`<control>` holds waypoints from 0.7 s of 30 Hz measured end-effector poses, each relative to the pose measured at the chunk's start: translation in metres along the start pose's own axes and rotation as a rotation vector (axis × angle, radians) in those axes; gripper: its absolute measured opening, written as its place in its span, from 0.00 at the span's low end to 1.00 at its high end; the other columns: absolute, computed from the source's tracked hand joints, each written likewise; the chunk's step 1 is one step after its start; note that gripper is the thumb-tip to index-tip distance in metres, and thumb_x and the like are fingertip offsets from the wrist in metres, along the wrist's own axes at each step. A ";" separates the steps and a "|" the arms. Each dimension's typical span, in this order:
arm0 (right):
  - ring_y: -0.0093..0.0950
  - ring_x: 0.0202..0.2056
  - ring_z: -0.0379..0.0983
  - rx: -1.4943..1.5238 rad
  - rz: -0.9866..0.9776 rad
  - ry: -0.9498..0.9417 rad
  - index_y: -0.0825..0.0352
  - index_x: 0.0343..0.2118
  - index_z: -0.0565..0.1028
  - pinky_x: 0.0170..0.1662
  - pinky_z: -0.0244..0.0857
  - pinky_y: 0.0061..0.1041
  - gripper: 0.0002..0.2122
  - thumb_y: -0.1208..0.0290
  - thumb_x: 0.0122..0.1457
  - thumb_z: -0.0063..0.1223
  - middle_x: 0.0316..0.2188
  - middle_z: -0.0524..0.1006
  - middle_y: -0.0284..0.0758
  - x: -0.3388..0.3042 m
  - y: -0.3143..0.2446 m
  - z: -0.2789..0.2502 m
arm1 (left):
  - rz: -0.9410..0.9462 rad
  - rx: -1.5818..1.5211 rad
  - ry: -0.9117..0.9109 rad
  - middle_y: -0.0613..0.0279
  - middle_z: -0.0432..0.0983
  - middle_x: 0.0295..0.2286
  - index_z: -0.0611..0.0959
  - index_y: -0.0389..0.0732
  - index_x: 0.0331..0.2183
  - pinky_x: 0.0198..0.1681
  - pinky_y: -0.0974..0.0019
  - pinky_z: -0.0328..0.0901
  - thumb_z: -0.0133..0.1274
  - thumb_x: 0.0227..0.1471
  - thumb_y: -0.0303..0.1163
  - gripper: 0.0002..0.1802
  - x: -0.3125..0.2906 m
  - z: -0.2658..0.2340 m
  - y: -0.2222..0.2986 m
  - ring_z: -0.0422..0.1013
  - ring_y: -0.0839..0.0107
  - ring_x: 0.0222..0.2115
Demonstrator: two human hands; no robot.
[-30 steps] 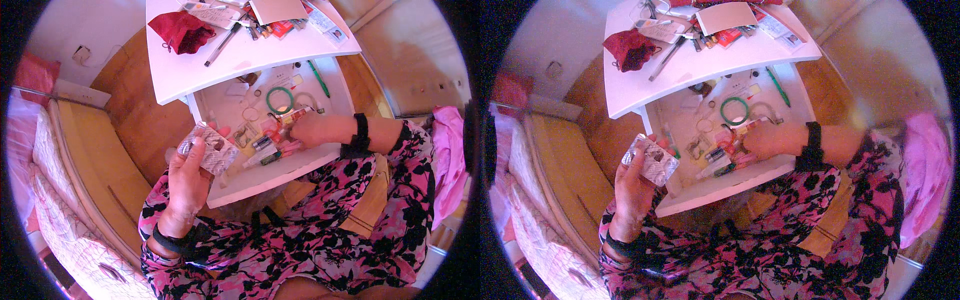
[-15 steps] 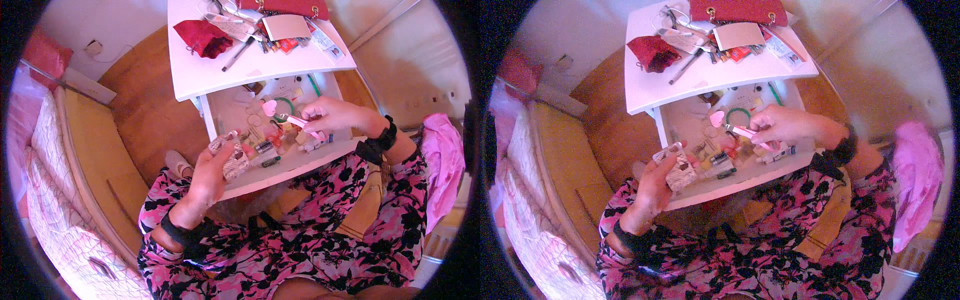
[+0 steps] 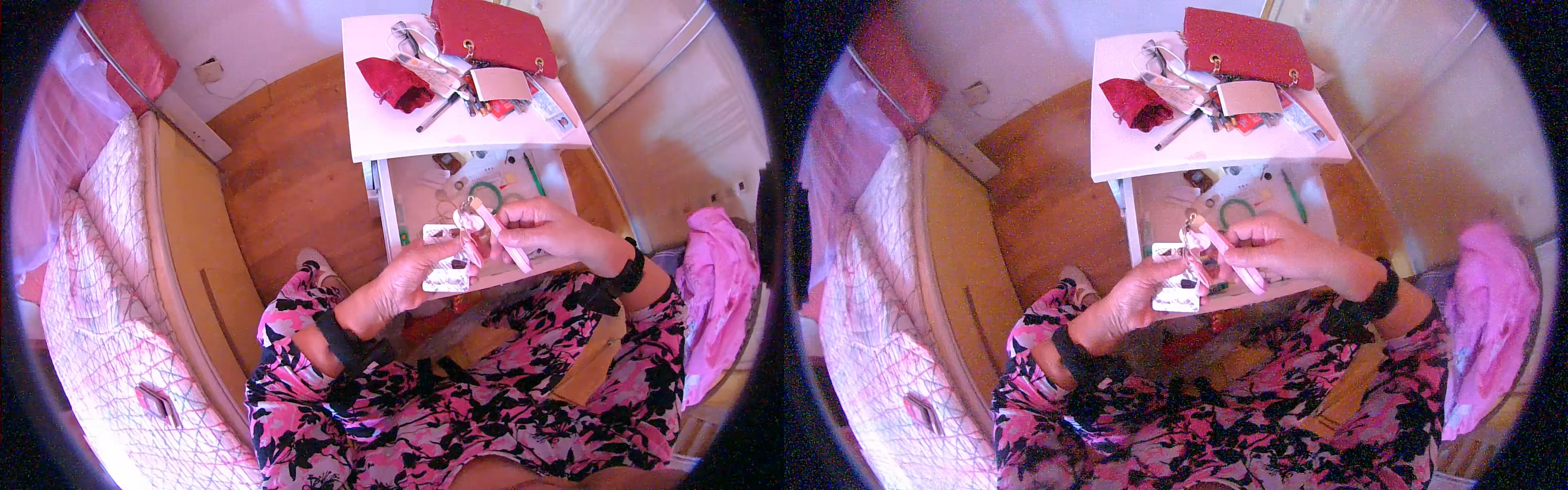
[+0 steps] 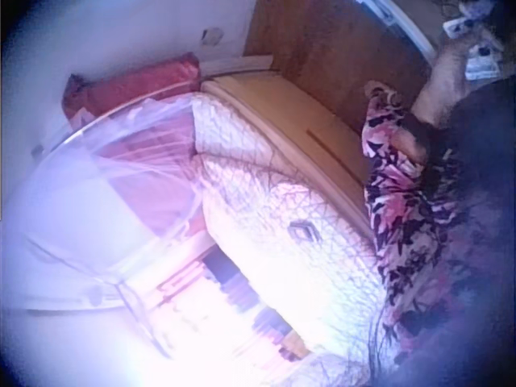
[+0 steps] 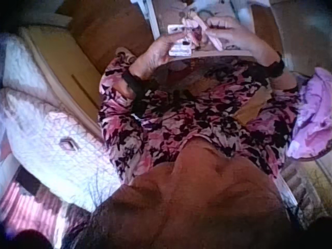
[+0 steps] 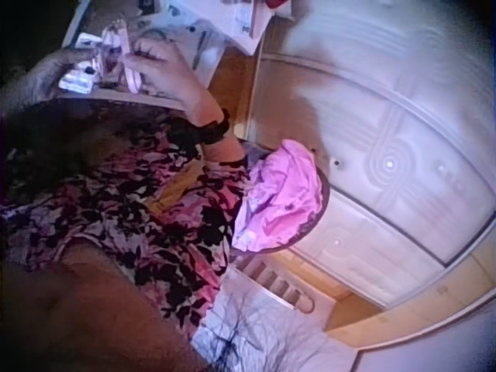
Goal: The person sorts through various items in a nightstand drawer by hand, picking up and looking at a bank card, a red envelope, multiple phones, and medication packaging before selecting a pen and a roll of tape.
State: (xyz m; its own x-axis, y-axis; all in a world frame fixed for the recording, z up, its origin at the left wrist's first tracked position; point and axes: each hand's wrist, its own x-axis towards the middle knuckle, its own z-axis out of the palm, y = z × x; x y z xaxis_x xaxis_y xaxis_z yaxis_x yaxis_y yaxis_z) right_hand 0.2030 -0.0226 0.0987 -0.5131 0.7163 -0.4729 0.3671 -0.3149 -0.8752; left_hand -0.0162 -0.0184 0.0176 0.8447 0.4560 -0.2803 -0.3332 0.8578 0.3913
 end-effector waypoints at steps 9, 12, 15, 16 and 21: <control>0.18 0.24 0.70 0.119 0.026 0.173 0.68 0.34 0.71 0.26 0.62 0.16 0.08 0.70 0.58 0.43 0.28 0.75 0.33 -0.010 0.003 0.009 | 0.198 0.074 0.013 0.62 0.75 0.26 0.75 0.38 0.35 0.30 0.70 0.68 0.53 0.48 0.33 0.12 -0.010 -0.002 -0.001 0.72 0.73 0.27; 0.18 0.23 0.69 0.169 0.010 0.234 0.68 0.33 0.71 0.24 0.61 0.16 0.07 0.70 0.58 0.43 0.27 0.75 0.33 -0.016 0.009 0.014 | 0.269 0.074 0.034 0.63 0.75 0.26 0.76 0.39 0.35 0.30 0.71 0.68 0.53 0.47 0.27 0.09 -0.013 -0.001 -0.001 0.72 0.74 0.26; 0.17 0.21 0.66 0.246 -0.009 0.283 0.67 0.32 0.70 0.21 0.58 0.14 0.07 0.70 0.58 0.42 0.24 0.73 0.32 -0.023 0.012 0.021 | 0.286 0.095 0.170 0.62 0.74 0.23 0.75 0.37 0.33 0.28 0.69 0.68 0.53 0.47 0.26 0.08 -0.012 -0.007 -0.004 0.71 0.72 0.23; 0.15 0.19 0.64 0.289 -0.019 0.301 0.67 0.31 0.69 0.19 0.55 0.13 0.07 0.70 0.58 0.42 0.22 0.71 0.30 -0.026 0.013 0.022 | 0.293 0.109 0.177 0.63 0.74 0.24 0.76 0.38 0.33 0.28 0.69 0.68 0.52 0.47 0.25 0.07 -0.013 -0.007 -0.003 0.71 0.73 0.23; 0.11 0.14 0.53 0.409 0.033 0.325 0.66 0.30 0.69 0.15 0.44 0.12 0.07 0.68 0.58 0.41 0.15 0.61 0.23 -0.042 0.012 0.030 | 0.328 0.124 0.244 0.65 0.75 0.26 0.78 0.38 0.33 0.28 0.71 0.67 0.53 0.47 0.25 0.07 -0.021 -0.004 0.002 0.71 0.76 0.25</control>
State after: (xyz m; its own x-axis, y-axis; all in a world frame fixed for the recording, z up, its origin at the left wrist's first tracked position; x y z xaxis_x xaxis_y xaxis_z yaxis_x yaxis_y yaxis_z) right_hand 0.2055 -0.0746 0.1052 -0.2151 0.8376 -0.5022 0.0129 -0.5117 -0.8590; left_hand -0.0366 -0.0252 0.0213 0.5735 0.7557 -0.3163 -0.5025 0.6294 0.5927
